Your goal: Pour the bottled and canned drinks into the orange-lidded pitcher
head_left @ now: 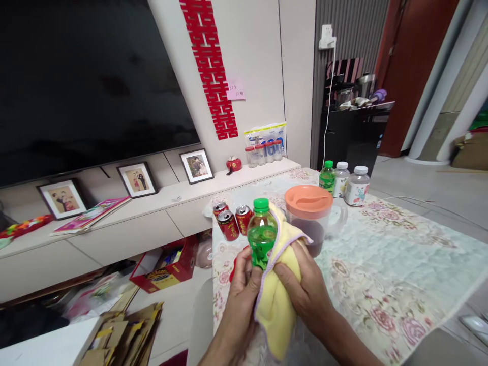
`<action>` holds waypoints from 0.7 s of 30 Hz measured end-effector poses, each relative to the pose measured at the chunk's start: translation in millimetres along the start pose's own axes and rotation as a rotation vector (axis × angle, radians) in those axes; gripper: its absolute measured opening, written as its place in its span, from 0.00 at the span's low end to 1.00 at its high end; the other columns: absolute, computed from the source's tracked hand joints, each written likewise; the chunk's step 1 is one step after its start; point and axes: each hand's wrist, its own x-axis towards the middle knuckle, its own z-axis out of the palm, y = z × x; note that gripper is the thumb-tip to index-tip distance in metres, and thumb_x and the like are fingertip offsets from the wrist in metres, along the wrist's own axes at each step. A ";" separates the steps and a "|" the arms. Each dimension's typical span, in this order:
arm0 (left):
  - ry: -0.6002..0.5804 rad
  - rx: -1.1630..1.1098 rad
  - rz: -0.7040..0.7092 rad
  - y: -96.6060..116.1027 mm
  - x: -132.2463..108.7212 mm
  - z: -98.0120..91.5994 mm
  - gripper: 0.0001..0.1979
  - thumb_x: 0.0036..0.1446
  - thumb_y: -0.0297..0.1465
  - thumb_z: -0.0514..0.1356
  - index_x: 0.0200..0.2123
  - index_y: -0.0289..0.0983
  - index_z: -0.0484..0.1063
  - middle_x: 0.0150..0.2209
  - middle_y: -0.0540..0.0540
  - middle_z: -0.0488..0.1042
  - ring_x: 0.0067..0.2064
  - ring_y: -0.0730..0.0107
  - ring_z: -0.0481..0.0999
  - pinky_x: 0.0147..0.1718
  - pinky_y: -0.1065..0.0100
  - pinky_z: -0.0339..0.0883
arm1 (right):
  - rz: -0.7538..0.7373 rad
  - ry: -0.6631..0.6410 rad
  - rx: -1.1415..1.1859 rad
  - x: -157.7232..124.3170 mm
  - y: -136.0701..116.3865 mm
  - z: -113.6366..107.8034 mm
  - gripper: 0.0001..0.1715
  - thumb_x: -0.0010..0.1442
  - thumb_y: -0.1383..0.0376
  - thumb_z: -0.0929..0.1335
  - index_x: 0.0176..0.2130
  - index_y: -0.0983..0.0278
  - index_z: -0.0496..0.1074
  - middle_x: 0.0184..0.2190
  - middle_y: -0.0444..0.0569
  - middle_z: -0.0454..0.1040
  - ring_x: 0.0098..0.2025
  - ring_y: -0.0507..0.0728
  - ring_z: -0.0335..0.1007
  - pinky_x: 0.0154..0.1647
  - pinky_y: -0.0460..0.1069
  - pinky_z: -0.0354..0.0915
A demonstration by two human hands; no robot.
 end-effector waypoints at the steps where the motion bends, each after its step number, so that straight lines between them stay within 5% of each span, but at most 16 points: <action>1: 0.011 -0.016 0.004 4.2 3.1 0.7 0.31 0.55 0.45 0.74 0.59 0.49 0.70 0.60 0.45 0.78 0.58 0.54 0.80 0.59 0.57 0.72 | -0.011 -0.044 0.003 0.3 0.6 2.0 0.23 0.71 0.60 0.65 0.62 0.61 0.69 0.61 0.56 0.73 0.65 0.63 0.68 0.66 0.57 0.65; 12: 0.109 -0.038 0.141 38.4 31.5 0.6 0.30 0.54 0.46 0.75 0.57 0.44 0.73 0.50 0.48 0.83 0.49 0.64 0.83 0.56 0.63 0.74 | 0.004 -0.331 -0.099 -2.3 1.6 5.3 0.19 0.71 0.64 0.64 0.59 0.64 0.72 0.61 0.62 0.72 0.66 0.68 0.67 0.67 0.65 0.65; 21: 0.082 -0.104 -0.065 -1.6 15.8 0.6 0.47 0.50 0.44 0.77 0.71 0.50 0.63 0.66 0.42 0.75 0.64 0.48 0.77 0.64 0.52 0.70 | -0.010 -0.060 -0.137 -10.5 4.2 9.4 0.24 0.74 0.60 0.62 0.66 0.60 0.65 0.63 0.56 0.71 0.68 0.64 0.65 0.66 0.59 0.67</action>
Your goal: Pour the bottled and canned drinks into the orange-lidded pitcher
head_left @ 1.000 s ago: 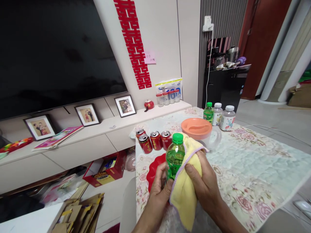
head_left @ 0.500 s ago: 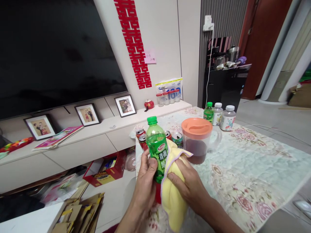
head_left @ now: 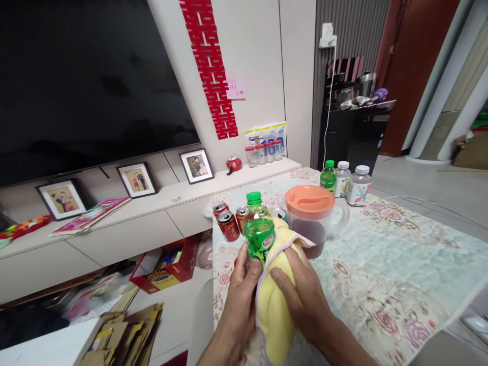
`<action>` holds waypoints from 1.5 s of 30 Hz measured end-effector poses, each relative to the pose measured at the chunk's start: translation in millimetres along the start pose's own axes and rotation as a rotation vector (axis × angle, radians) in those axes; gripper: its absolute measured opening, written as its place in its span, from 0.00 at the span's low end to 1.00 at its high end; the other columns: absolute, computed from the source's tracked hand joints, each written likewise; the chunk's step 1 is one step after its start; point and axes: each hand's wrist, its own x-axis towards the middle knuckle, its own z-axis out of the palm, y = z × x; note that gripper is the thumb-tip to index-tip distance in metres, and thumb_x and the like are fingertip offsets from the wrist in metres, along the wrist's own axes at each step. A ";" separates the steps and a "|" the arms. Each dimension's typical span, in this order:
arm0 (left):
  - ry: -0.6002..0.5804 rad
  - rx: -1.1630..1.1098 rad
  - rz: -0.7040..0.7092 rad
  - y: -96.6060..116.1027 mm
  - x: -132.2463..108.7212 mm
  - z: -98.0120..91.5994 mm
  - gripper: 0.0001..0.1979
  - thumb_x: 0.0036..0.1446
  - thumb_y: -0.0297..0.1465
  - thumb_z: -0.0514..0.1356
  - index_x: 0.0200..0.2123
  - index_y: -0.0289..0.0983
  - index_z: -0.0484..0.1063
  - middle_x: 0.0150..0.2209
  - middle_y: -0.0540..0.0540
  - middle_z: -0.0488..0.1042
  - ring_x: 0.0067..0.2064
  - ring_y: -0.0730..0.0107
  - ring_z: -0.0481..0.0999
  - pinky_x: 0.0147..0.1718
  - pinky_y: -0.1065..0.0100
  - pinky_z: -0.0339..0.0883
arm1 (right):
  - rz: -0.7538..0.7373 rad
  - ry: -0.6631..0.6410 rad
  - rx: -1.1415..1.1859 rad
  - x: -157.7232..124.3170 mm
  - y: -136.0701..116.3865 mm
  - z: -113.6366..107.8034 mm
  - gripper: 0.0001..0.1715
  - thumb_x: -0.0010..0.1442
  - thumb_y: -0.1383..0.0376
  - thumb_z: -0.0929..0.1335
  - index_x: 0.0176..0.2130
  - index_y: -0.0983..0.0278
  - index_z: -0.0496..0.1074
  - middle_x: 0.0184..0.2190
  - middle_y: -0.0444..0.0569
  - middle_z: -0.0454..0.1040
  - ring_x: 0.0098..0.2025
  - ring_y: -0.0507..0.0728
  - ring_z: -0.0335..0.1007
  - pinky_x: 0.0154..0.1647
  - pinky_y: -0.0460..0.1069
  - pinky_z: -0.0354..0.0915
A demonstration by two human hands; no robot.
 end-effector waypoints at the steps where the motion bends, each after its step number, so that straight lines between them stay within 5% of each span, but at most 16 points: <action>1: -0.001 0.015 -0.003 -3.8 -2.5 -0.6 0.46 0.50 0.44 0.77 0.70 0.51 0.64 0.66 0.42 0.75 0.65 0.47 0.76 0.65 0.52 0.70 | -0.007 0.035 -0.016 0.6 -0.6 -1.9 0.24 0.74 0.59 0.62 0.65 0.60 0.65 0.62 0.56 0.71 0.67 0.64 0.66 0.65 0.59 0.68; 9: -0.038 0.242 0.139 -14.8 -20.3 7.0 0.37 0.54 0.46 0.73 0.66 0.49 0.72 0.63 0.41 0.78 0.66 0.46 0.75 0.63 0.51 0.72 | -0.154 0.242 -0.300 -0.2 -5.1 -18.3 0.27 0.74 0.57 0.62 0.66 0.66 0.61 0.56 0.63 0.70 0.58 0.69 0.71 0.55 0.65 0.74; 15: 0.048 0.495 0.304 -30.0 -20.9 -10.5 0.36 0.58 0.46 0.70 0.67 0.44 0.70 0.65 0.40 0.76 0.72 0.46 0.67 0.70 0.50 0.62 | -0.290 0.267 -0.297 -5.5 -3.6 -20.4 0.20 0.70 0.61 0.68 0.59 0.60 0.68 0.54 0.58 0.68 0.55 0.66 0.73 0.53 0.61 0.76; 19: 0.081 0.571 0.379 -39.6 -23.4 -19.0 0.34 0.58 0.46 0.70 0.66 0.46 0.71 0.67 0.41 0.74 0.74 0.44 0.63 0.72 0.47 0.59 | -0.116 0.251 -0.151 -2.5 -7.5 -27.7 0.27 0.71 0.55 0.66 0.63 0.64 0.67 0.58 0.62 0.72 0.60 0.69 0.72 0.57 0.64 0.73; 25: -0.028 0.464 0.279 -35.7 -26.3 -24.1 0.35 0.55 0.49 0.71 0.64 0.45 0.74 0.68 0.40 0.72 0.73 0.38 0.62 0.73 0.43 0.54 | 0.141 0.097 0.349 12.1 -16.9 -44.1 0.28 0.67 0.50 0.69 0.61 0.60 0.75 0.59 0.55 0.78 0.62 0.69 0.73 0.63 0.61 0.69; 31: -0.178 0.398 0.162 -21.5 -25.0 -26.3 0.34 0.55 0.49 0.72 0.63 0.45 0.76 0.68 0.39 0.72 0.74 0.36 0.62 0.74 0.42 0.49 | 0.438 -0.091 0.871 18.1 -10.4 -46.0 0.35 0.62 0.47 0.73 0.62 0.60 0.75 0.48 0.53 0.84 0.49 0.68 0.81 0.46 0.57 0.77; 33: -0.200 0.375 0.149 -18.7 -24.1 -26.5 0.34 0.55 0.49 0.72 0.62 0.44 0.76 0.67 0.38 0.74 0.73 0.36 0.62 0.74 0.42 0.50 | 0.452 -0.095 0.909 18.2 -6.4 -41.1 0.37 0.61 0.45 0.73 0.63 0.59 0.74 0.49 0.54 0.84 0.50 0.69 0.81 0.45 0.58 0.78; 39: -0.052 0.355 0.182 -16.9 -22.6 -24.0 0.33 0.54 0.48 0.73 0.61 0.44 0.77 0.63 0.38 0.77 0.75 0.38 0.59 0.72 0.46 0.55 | 0.313 -0.045 0.754 19.0 -0.9 -19.6 0.36 0.66 0.43 0.69 0.64 0.58 0.73 0.63 0.54 0.76 0.69 0.69 0.67 0.68 0.62 0.65; 45: 0.028 0.393 0.300 -3.2 -18.0 -15.2 0.33 0.54 0.49 0.73 0.60 0.43 0.78 0.63 0.40 0.76 0.73 0.41 0.62 0.71 0.52 0.57 | 0.229 -0.117 0.646 15.2 -3.2 -4.1 0.35 0.69 0.43 0.65 0.64 0.61 0.71 0.61 0.57 0.76 0.65 0.67 0.70 0.68 0.62 0.64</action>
